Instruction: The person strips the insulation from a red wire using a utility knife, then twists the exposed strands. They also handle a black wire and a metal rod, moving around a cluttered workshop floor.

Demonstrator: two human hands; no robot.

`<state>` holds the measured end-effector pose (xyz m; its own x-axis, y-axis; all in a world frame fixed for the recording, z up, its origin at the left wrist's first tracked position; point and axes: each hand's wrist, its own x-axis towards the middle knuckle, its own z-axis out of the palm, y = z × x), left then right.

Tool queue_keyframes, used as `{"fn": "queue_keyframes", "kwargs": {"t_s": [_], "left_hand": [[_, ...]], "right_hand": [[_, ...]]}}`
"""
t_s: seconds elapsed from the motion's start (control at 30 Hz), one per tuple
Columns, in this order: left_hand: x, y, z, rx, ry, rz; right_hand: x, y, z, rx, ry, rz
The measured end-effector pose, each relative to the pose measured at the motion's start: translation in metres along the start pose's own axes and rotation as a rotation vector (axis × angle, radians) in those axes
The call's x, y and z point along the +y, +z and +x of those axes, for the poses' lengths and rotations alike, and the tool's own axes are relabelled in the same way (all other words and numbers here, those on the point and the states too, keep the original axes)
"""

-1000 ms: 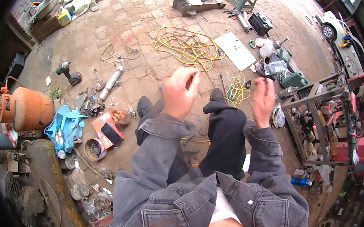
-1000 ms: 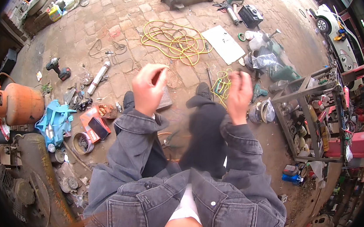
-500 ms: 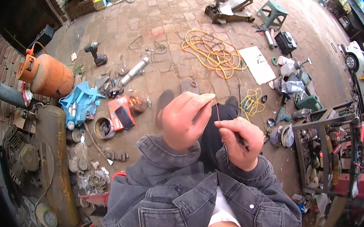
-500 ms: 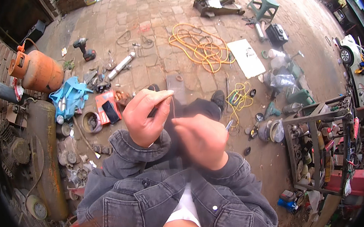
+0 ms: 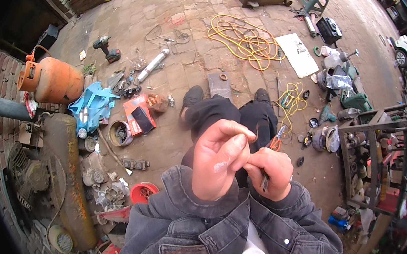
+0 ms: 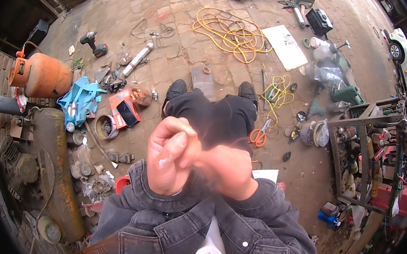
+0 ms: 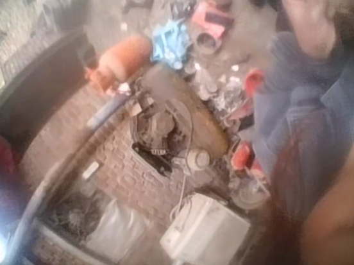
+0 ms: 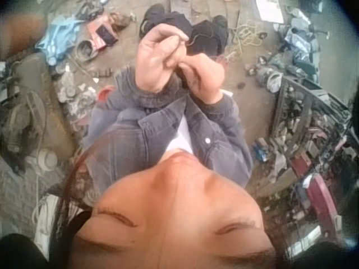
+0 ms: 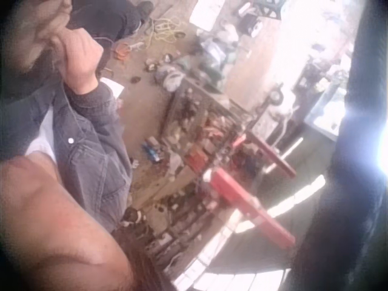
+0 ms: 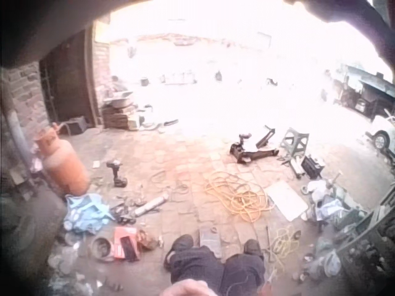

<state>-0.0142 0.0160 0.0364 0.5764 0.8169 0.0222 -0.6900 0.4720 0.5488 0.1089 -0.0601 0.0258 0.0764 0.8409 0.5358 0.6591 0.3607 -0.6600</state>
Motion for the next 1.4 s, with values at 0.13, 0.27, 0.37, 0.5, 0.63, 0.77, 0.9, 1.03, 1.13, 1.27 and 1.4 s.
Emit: {"fn": "queue_keyframes", "kwargs": {"t_s": [0.13,0.27,0.37,0.5,0.63,0.77,0.9,1.03,1.13,1.27,1.4], "left_hand": [[-0.005,-0.015,-0.016,0.011,0.087,0.143],[-0.013,-0.026,-0.031,0.033,0.032,0.207],[-0.017,-0.029,-0.037,0.033,-0.006,0.222],[-0.014,-0.031,-0.042,0.004,0.046,0.276],[-0.008,-0.028,-0.048,-0.018,0.093,0.328],[-0.003,-0.026,-0.052,-0.033,0.079,0.276],[0.004,-0.029,-0.053,-0.082,0.085,0.346],[0.008,-0.032,-0.053,-0.120,0.053,0.383],[0.006,-0.033,-0.053,-0.133,0.074,0.412],[0.007,-0.034,-0.052,-0.163,0.126,0.528],[0.008,-0.034,-0.053,-0.139,0.161,0.648]], "right_hand": [[0.010,0.006,-0.010,0.428,0.179,0.176],[0.018,-0.009,-0.015,0.689,0.294,0.468],[0.002,-0.010,-0.023,0.517,0.457,1.063],[-0.021,0.015,-0.026,0.548,0.502,0.916],[-0.030,0.028,-0.017,0.472,0.316,0.823],[-0.034,0.027,-0.013,0.428,0.320,0.789],[-0.038,0.031,-0.016,0.470,0.241,0.695],[-0.037,0.026,-0.019,0.300,0.102,0.472],[-0.038,0.025,-0.023,0.291,0.076,0.370],[-0.038,0.027,-0.025,0.299,0.100,0.414],[-0.036,0.030,-0.024,0.309,0.091,0.444]]}}
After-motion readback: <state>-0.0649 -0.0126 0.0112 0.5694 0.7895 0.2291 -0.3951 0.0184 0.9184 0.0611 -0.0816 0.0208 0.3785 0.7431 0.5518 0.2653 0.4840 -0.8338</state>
